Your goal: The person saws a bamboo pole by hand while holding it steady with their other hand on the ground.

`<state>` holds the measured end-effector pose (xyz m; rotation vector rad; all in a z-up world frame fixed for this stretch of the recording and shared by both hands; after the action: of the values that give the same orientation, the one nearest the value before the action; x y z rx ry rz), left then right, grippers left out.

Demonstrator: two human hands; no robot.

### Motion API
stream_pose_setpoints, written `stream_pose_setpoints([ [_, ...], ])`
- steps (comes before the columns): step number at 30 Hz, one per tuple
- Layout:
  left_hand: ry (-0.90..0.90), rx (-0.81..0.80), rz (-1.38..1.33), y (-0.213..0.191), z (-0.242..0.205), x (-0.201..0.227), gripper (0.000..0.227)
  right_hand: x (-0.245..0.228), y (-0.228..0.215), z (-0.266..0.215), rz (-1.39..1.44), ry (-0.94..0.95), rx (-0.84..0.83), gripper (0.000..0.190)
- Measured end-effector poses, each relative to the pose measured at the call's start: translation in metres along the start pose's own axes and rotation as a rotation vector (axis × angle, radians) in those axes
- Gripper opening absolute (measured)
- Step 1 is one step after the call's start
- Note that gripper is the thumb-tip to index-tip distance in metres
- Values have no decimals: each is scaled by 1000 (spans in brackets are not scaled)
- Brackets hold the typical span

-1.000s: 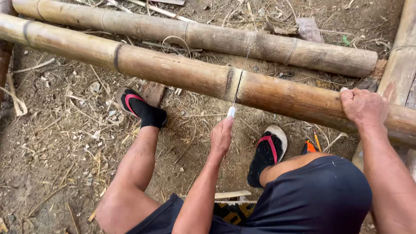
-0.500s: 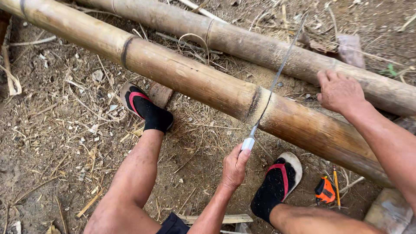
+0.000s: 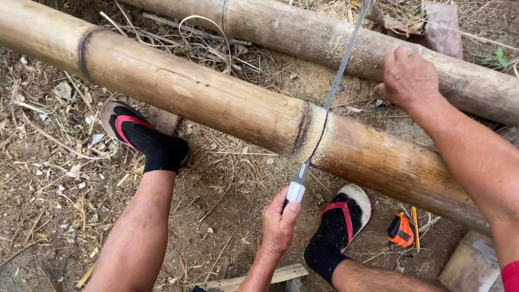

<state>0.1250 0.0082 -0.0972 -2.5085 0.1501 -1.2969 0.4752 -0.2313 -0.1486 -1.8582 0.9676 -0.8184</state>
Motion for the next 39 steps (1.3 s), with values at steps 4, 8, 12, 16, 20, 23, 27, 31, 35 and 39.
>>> stream_pose_setpoints([
  [4, 6, -19, 6, 2, 1, -2, 63, 8, -14, 11, -76, 37, 36, 73],
  [8, 121, 32, -15, -5, -2, 13, 62, 41, -56, 12, 218, 312, -110, 72],
  [12, 40, -47, -3, -8, 1, 8, 63, 49, -88, -4, 359, 377, -59, 60],
  [16, 34, -65, 0, -6, 1, 11, 64, 82, -117, -11, 470, 362, 79, 49],
  [20, -60, -97, -14, -2, 0, -5, 65, 133, -147, -37, 596, 376, 224, 40],
  [23, -21, -100, -70, 4, 3, -6, 60, 132, -146, -70, 657, 328, 241, 37],
  [27, 102, -54, 18, -9, -10, 19, 56, 81, -85, -138, 659, 242, -4, 41],
  [31, 12, -116, 93, -15, -11, 46, 50, 47, -47, -217, 567, 232, 68, 68],
  [35, 240, 13, 198, -29, -15, 67, 52, 46, -33, -290, 540, 378, 263, 61],
  [39, 211, 60, 280, -27, -17, 64, 58, 47, -37, -300, 507, 387, 390, 55],
])
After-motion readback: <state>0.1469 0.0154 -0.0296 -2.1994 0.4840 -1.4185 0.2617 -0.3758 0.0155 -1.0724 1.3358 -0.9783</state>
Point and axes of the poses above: each hand's wrist, its own z-axis towards the middle knuckle, its own y-axis out of the palm, x = y × z, the point moved 10 cm from there along z, towards the middle knuckle, and after that the axes turned 13 degrees about z, right-handed, at the moved point
